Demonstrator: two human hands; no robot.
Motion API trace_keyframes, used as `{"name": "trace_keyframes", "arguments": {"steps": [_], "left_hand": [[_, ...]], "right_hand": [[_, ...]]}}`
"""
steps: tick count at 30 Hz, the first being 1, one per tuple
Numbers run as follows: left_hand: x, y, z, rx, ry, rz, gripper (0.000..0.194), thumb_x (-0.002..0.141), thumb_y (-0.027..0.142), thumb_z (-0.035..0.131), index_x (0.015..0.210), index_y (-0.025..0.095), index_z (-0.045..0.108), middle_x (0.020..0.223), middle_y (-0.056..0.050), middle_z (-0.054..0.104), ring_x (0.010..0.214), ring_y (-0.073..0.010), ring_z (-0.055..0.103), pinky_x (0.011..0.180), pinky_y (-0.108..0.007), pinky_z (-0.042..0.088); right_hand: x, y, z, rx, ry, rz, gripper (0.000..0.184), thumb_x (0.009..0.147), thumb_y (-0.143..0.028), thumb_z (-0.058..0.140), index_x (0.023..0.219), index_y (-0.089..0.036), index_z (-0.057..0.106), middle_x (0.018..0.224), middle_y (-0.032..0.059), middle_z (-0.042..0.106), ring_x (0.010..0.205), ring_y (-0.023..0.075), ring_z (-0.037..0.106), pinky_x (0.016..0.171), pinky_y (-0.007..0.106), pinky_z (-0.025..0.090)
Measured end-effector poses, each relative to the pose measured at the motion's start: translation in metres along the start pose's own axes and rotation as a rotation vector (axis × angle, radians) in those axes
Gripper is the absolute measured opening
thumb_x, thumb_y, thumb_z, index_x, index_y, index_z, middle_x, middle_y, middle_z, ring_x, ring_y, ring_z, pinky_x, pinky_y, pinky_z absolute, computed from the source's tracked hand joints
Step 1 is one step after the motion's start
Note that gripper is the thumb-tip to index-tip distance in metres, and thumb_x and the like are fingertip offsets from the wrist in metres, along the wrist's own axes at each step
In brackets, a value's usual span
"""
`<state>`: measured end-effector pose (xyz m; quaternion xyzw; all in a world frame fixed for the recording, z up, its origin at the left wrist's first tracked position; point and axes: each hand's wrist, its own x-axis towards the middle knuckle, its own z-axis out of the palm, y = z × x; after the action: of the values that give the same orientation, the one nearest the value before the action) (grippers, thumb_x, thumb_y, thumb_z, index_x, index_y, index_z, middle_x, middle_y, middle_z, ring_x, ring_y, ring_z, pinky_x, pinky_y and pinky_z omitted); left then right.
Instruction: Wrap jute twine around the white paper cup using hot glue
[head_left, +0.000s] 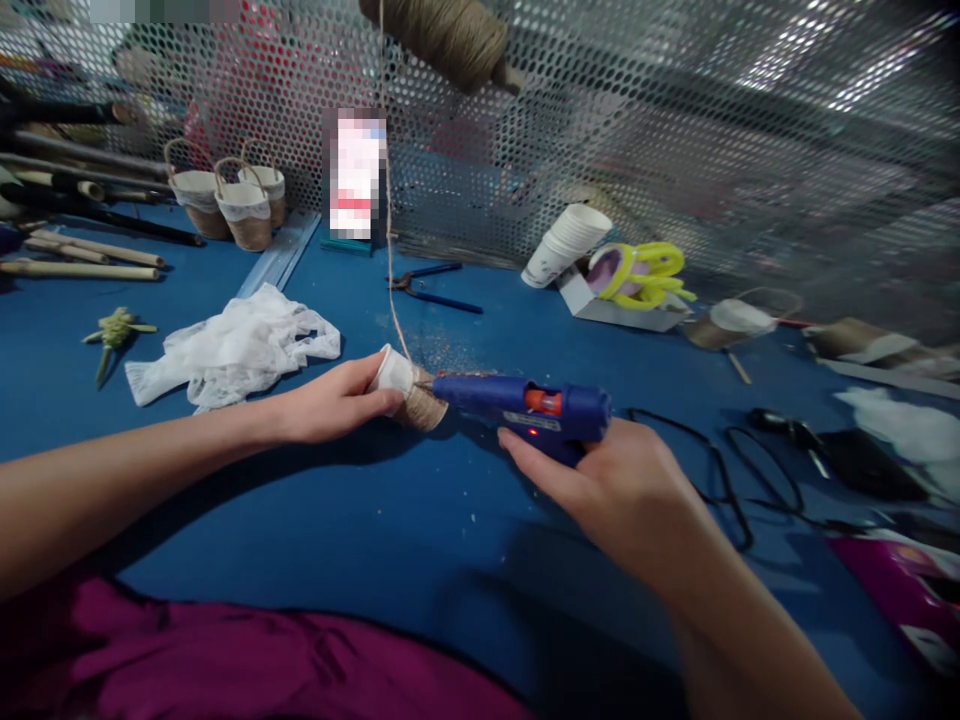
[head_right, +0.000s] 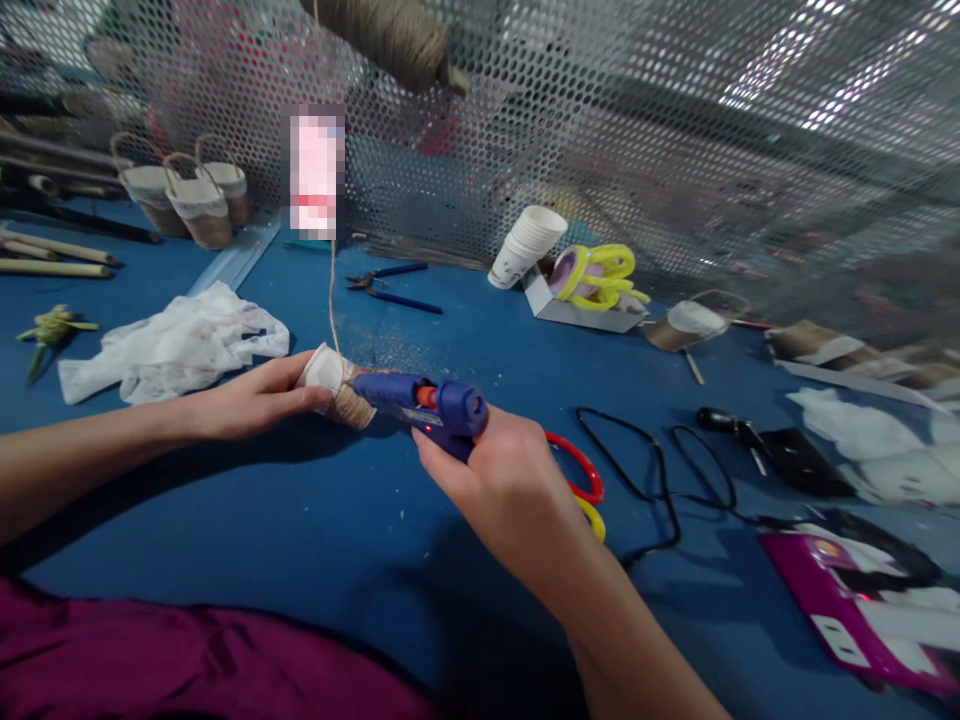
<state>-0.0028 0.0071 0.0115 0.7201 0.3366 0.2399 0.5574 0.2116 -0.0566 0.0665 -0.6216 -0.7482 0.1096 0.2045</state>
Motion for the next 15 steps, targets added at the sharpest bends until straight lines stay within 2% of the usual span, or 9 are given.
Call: {"name": "trace_keyframes", "arguments": {"steps": [4,11,15], "left_hand": [[-0.0009,0.0013,0.0001,0.006,-0.012,0.027,0.031,0.081,0.026,0.041,0.107,0.008,0.045,0.101,-0.011,0.055,0.091,-0.0198,0.052,0.083,-0.033,0.041],[-0.0023,-0.0014,-0.0013,0.079,-0.025,0.084,0.026,0.083,0.027,0.041,0.102,0.010,0.047,0.096,-0.009,0.055,0.087,-0.0187,0.052,0.080,-0.033,0.042],[-0.0031,-0.0049,-0.0014,0.114,-0.023,0.111,0.026,0.084,0.027,0.041,0.103,0.011,0.047,0.095,-0.008,0.056,0.089,-0.0192,0.053,0.081,-0.033,0.043]], "right_hand": [[-0.0001,0.0012,-0.0010,0.018,0.016,0.009,0.016,0.071,-0.032,0.052,0.064,-0.019,0.059,0.054,0.0017,0.061,0.052,0.0190,0.057,0.049,0.029,0.045],[0.0021,0.0023,-0.0051,0.040,-0.040,0.055,0.024,0.072,-0.037,0.051,0.066,-0.017,0.062,0.053,0.0026,0.061,0.052,0.0200,0.056,0.048,0.031,0.044],[0.0026,-0.0009,-0.0068,0.061,-0.070,0.091,0.023,0.072,-0.035,0.050,0.062,-0.018,0.060,0.041,-0.0001,0.052,0.046,0.0182,0.051,0.043,0.030,0.039]]}}
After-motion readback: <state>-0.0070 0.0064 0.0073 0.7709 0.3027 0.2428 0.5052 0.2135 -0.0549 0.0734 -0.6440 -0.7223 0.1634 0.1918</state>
